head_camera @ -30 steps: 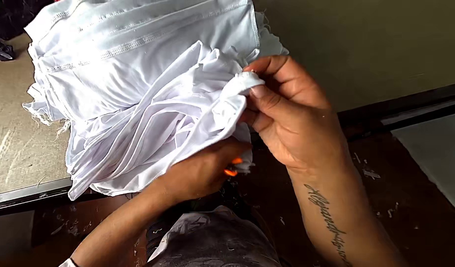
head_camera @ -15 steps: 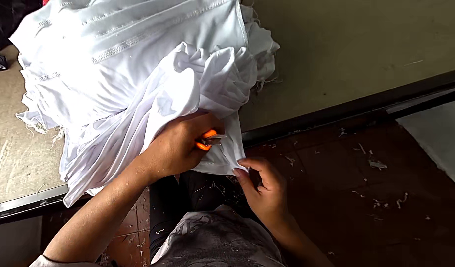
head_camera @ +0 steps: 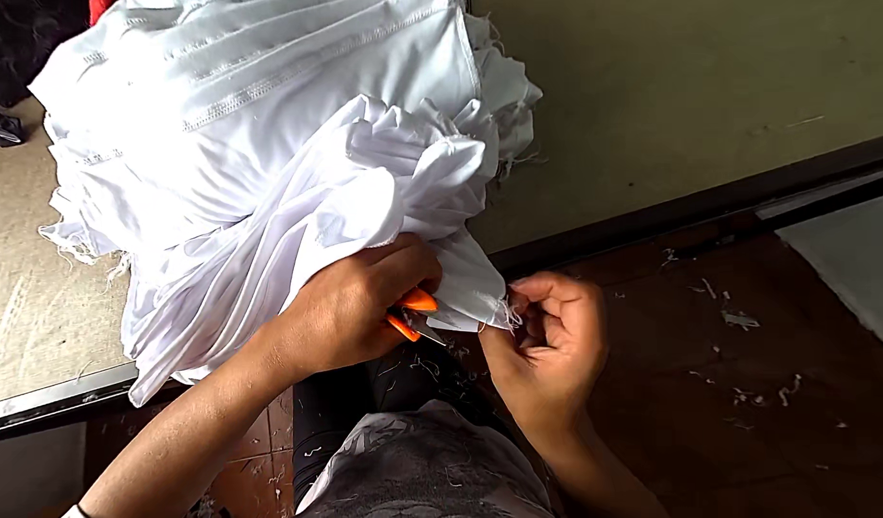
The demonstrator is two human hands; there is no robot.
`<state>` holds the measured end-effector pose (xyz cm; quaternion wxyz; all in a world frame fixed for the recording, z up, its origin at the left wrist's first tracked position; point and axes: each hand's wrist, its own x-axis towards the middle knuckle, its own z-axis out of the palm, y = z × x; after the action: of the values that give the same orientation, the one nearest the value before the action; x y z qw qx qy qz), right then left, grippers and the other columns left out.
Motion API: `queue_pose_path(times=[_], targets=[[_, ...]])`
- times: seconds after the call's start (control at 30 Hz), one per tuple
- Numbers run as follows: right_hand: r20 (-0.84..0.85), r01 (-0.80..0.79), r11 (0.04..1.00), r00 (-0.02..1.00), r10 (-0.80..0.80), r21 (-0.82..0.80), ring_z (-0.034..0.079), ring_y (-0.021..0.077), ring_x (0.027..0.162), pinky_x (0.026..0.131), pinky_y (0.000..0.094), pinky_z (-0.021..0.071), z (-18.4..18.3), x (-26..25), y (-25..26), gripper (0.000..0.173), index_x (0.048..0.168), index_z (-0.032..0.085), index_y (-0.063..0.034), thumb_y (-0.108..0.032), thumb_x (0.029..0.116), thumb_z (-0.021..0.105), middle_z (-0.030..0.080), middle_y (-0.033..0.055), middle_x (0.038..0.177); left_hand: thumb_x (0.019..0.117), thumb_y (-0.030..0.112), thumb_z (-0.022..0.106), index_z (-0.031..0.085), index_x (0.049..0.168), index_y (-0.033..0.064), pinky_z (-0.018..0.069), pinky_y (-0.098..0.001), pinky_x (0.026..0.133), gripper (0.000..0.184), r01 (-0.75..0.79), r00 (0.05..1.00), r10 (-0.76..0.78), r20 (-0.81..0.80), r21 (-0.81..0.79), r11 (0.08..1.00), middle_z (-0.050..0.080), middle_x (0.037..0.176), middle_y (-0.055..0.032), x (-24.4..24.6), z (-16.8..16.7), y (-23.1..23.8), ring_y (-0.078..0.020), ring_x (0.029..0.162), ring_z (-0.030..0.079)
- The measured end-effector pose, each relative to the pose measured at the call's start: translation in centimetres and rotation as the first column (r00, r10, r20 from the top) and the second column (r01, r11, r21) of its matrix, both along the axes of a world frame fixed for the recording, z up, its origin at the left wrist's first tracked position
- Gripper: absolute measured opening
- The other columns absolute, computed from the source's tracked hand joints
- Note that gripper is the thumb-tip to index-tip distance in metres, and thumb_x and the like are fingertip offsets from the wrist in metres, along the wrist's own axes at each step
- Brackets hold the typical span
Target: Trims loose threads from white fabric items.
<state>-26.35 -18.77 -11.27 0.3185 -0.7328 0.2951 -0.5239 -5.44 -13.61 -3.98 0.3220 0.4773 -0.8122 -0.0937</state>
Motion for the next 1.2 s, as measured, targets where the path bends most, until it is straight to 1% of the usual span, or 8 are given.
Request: queue_pose_path(times=[0.17, 0.23, 0.3, 0.37, 0.53, 0.73, 0.9, 1.2], targets=[[-0.138, 0.107, 0.981, 0.982, -0.130, -0.162, 0.065, 0.0141, 0.096, 0.086, 0.0264, 0.0548, -1.8, 0.2, -1.0, 0.032, 0.119, 0.055, 0.0033, -0.008, 0.0918, 0.068, 0.065, 0.0137, 0.103, 0.0879, 0.014, 0.065, 0.066, 0.085, 0.0106, 0.0516, -0.0300, 0.052, 0.005, -0.046, 0.960, 0.028, 0.279, 0.057, 0.997, 0.065, 0.080, -0.0022, 0.4, -0.5, 1.5, -0.0145, 0.068, 0.065], [-0.058, 0.041, 0.985, 0.997, -0.052, -0.165, 0.067, 0.0084, 0.100, 0.088, 0.0215, 0.0563, -2.3, 0.5, -0.5, 0.023, 0.113, 0.059, -0.0006, -0.005, 0.0920, 0.068, 0.067, 0.0086, 0.105, 0.0866, 0.020, 0.068, 0.068, 0.087, 0.0146, 0.0524, -0.0351, 0.051, 0.006, -0.069, 0.933, 0.029, 0.358, 0.101, 0.992, 0.064, 0.074, 0.0003, 0.3, -1.2, 2.0, -0.0148, 0.065, 0.066], [0.015, 0.009, 0.975, 1.000, -0.006, -0.224, 0.066, 0.0059, 0.104, 0.090, 0.0201, 0.0559, -2.7, 0.6, 0.0, 0.018, 0.108, 0.057, -0.0069, -0.005, 0.0935, 0.067, 0.067, 0.0032, 0.106, 0.0834, 0.024, 0.068, 0.073, 0.088, 0.0148, 0.0536, -0.0306, 0.067, 0.011, -0.027, 0.969, -0.008, 0.248, 0.138, 0.990, 0.068, 0.078, 0.0019, 0.3, -1.5, 1.8, -0.0095, 0.075, 0.066], [0.056, 0.006, 0.964, 0.998, 0.009, -0.266, 0.065, 0.0059, 0.105, 0.089, 0.0204, 0.0556, -2.8, 0.5, 0.3, 0.019, 0.109, 0.055, -0.0100, -0.006, 0.0948, 0.066, 0.066, 0.0009, 0.106, 0.0815, 0.017, 0.071, 0.068, 0.092, 0.0104, 0.0519, -0.0173, 0.061, 0.013, 0.040, 0.999, -0.045, 0.023, 0.189, 0.981, 0.065, 0.079, 0.0027, 0.2, -0.9, 1.3, -0.0010, 0.071, 0.061], [0.067, 0.021, 0.957, 0.998, -0.002, -0.288, 0.066, 0.0052, 0.107, 0.092, 0.0208, 0.0557, -2.3, 0.5, 0.6, 0.023, 0.112, 0.052, -0.0122, -0.008, 0.0953, 0.067, 0.066, -0.0023, 0.108, 0.0843, 0.008, 0.077, 0.072, 0.115, -0.0005, 0.0526, -0.0184, 0.085, 0.032, 0.163, 0.966, -0.131, -0.221, 0.131, 0.978, 0.065, 0.103, -0.0099, -1.2, -0.5, -0.2, -0.0108, 0.097, 0.063], [0.166, 0.027, 0.990, 0.986, -0.004, -0.137, 0.064, -0.0039, 0.103, 0.088, 0.0146, 0.0550, -1.3, 0.8, 0.5, 0.043, 0.123, 0.052, -0.0251, -0.013, 0.0901, 0.077, 0.064, -0.0153, 0.113, 0.0887, 0.001, 0.070, 0.078, 0.109, -0.0005, 0.0502, -0.0166, 0.085, 0.022, 0.182, 0.949, -0.163, -0.270, 0.048, 0.982, 0.066, 0.098, -0.0117, -2.4, -1.7, -0.8, -0.0116, 0.095, 0.062], [0.133, 0.046, 0.982, 0.991, -0.022, -0.182, 0.056, -0.0038, 0.106, 0.088, 0.0119, 0.0502, -1.5, 0.8, 0.1, 0.043, 0.120, 0.051, -0.0253, -0.014, 0.0877, 0.078, 0.052, -0.0113, 0.116, 0.0851, -0.004, 0.064, 0.074, 0.091, -0.0057, 0.0481, -0.0188, 0.080, 0.012, 0.236, 0.905, -0.216, -0.366, 0.012, 0.972, 0.064, 0.089, -0.0116, -2.4, -2.4, -1.1, -0.0120, 0.090, 0.060], [0.058, -0.169, 0.977, 0.982, 0.178, -0.133, 0.062, 0.0017, 0.112, 0.090, 0.0153, 0.0552, -0.6, 0.2, 0.4, 0.024, 0.117, 0.062, -0.0176, -0.013, 0.0957, 0.072, 0.059, -0.0059, 0.131, 0.0937, 0.001, 0.067, 0.067, 0.084, -0.0057, 0.0456, -0.0133, 0.070, 0.012, 0.081, 0.759, 0.003, -0.652, 0.099, 0.992, 0.064, 0.083, -0.0049, -2.3, -1.8, -1.7, 0.0000, 0.079, 0.057]])
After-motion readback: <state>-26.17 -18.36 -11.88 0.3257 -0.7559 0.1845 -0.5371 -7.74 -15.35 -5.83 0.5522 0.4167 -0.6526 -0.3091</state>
